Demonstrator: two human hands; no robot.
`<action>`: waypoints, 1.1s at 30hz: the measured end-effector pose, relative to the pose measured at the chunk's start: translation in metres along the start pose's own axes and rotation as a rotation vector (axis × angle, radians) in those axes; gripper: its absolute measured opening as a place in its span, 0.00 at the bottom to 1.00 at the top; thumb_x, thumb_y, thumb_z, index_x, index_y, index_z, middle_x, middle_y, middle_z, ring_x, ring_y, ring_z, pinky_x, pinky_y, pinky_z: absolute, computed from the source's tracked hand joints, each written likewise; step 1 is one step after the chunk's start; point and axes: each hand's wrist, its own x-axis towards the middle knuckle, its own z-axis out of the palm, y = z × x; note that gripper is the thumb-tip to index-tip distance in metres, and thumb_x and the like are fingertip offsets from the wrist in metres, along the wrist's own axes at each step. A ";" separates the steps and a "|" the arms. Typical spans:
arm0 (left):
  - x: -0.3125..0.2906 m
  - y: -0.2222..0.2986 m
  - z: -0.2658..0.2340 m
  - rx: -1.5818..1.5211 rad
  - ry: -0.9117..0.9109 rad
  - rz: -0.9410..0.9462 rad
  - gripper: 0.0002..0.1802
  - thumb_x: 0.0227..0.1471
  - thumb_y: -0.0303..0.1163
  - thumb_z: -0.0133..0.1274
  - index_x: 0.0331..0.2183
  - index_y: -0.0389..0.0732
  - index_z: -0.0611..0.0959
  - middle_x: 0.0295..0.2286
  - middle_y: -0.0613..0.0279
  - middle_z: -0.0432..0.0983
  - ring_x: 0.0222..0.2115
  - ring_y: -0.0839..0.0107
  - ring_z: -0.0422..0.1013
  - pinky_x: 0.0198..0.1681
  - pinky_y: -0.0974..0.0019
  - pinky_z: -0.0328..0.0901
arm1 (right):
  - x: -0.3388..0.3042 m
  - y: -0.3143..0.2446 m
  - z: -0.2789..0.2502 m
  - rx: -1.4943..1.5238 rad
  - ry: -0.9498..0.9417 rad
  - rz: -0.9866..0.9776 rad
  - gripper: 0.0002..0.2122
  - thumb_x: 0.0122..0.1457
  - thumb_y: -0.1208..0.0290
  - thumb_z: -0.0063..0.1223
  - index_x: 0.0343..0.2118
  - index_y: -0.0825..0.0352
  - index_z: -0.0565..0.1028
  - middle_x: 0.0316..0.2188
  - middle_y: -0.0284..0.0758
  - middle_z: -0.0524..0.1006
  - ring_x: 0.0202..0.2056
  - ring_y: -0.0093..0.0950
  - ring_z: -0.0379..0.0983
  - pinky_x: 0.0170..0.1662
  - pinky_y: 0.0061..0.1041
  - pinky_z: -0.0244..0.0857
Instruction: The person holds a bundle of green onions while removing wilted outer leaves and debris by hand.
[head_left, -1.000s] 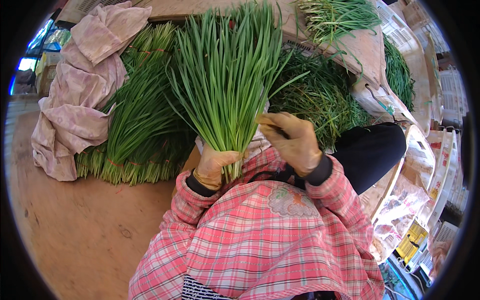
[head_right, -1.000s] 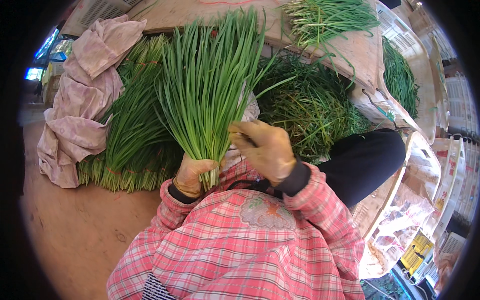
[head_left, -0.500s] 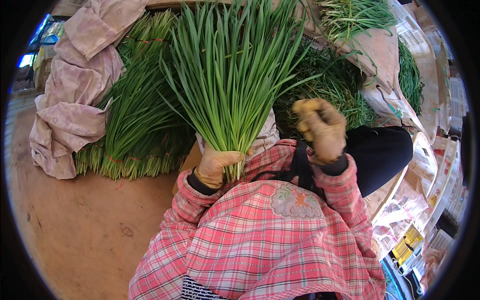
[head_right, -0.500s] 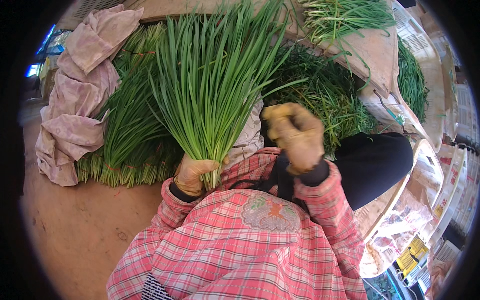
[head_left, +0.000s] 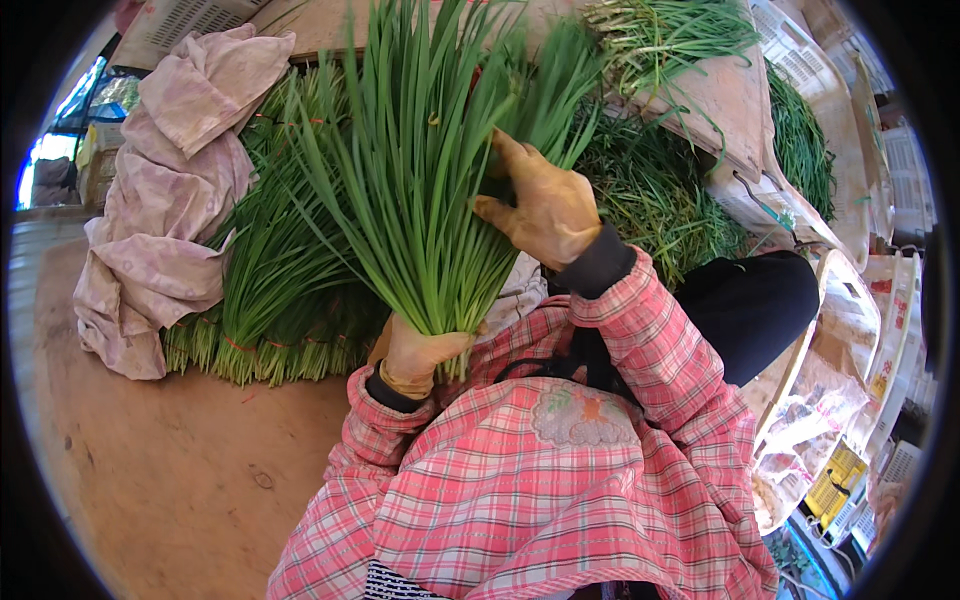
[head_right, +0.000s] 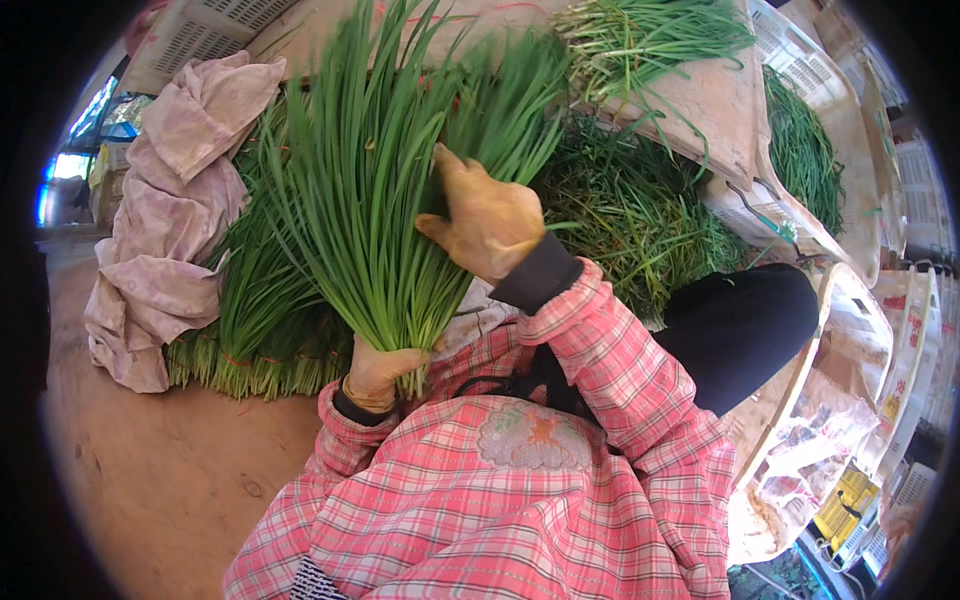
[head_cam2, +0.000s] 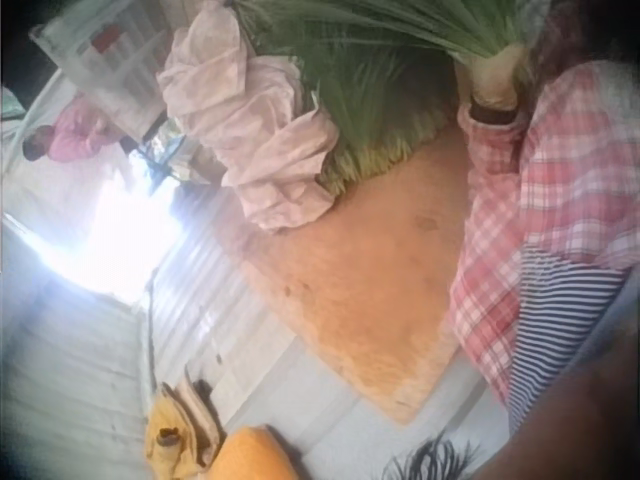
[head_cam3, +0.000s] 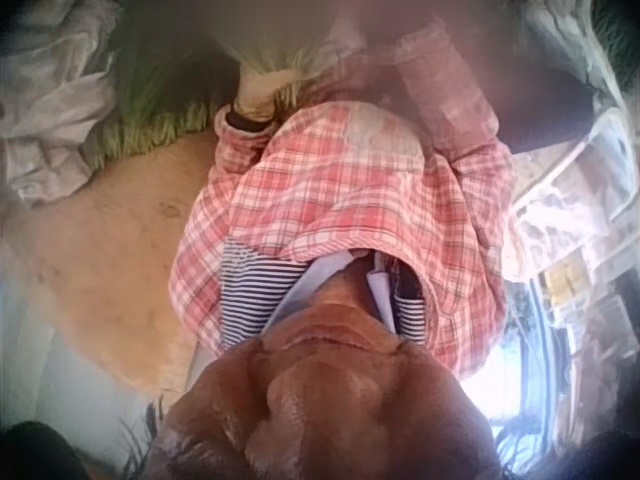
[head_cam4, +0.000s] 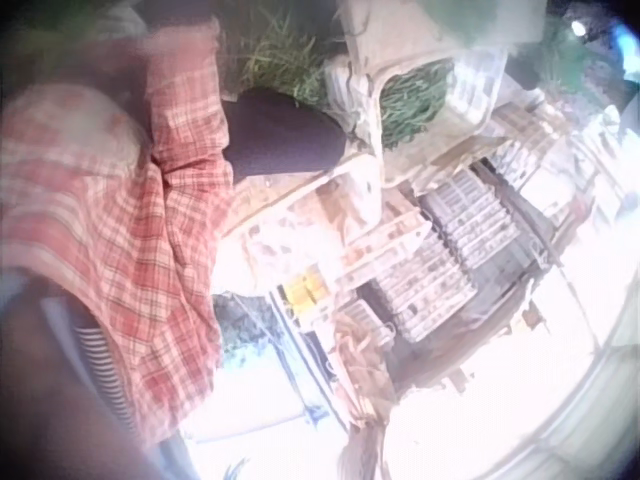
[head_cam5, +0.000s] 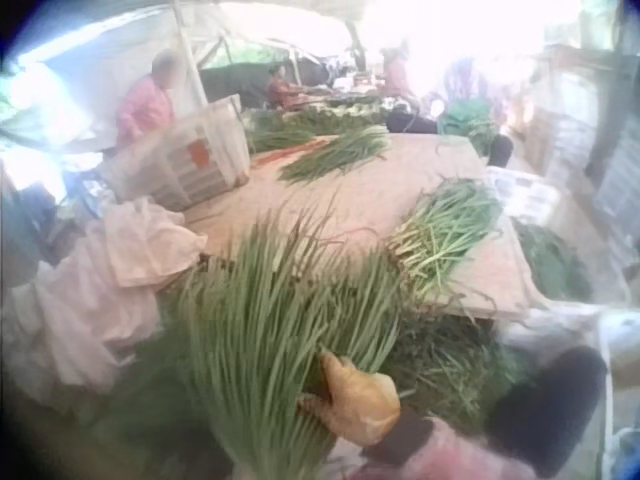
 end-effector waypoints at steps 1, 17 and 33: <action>-0.003 -0.003 -0.010 0.023 0.030 0.020 0.24 0.31 0.15 0.55 0.38 0.29 0.76 0.30 0.53 0.76 0.29 0.64 0.74 0.34 0.63 0.69 | -0.004 0.002 -0.003 0.046 -0.056 0.065 0.27 0.49 0.66 0.59 0.52 0.68 0.66 0.35 0.42 0.74 0.36 0.36 0.74 0.38 0.28 0.67; -0.006 -0.013 -0.026 -0.066 -0.023 -0.101 0.26 0.31 0.18 0.59 0.40 0.30 0.76 0.33 0.53 0.76 0.30 0.64 0.74 0.35 0.64 0.70 | -0.040 0.023 -0.015 0.670 0.287 0.246 0.07 0.56 0.78 0.52 0.37 0.71 0.77 0.31 0.33 0.77 0.26 0.19 0.70 0.31 0.18 0.65; -0.002 -0.017 -0.021 0.019 -0.020 -0.049 0.29 0.32 0.18 0.61 0.43 0.32 0.75 0.37 0.58 0.75 0.35 0.69 0.72 0.40 0.67 0.68 | -0.066 0.018 0.011 0.123 -0.025 -0.089 0.10 0.42 0.71 0.61 0.31 0.62 0.78 0.29 0.36 0.75 0.29 0.35 0.74 0.30 0.31 0.67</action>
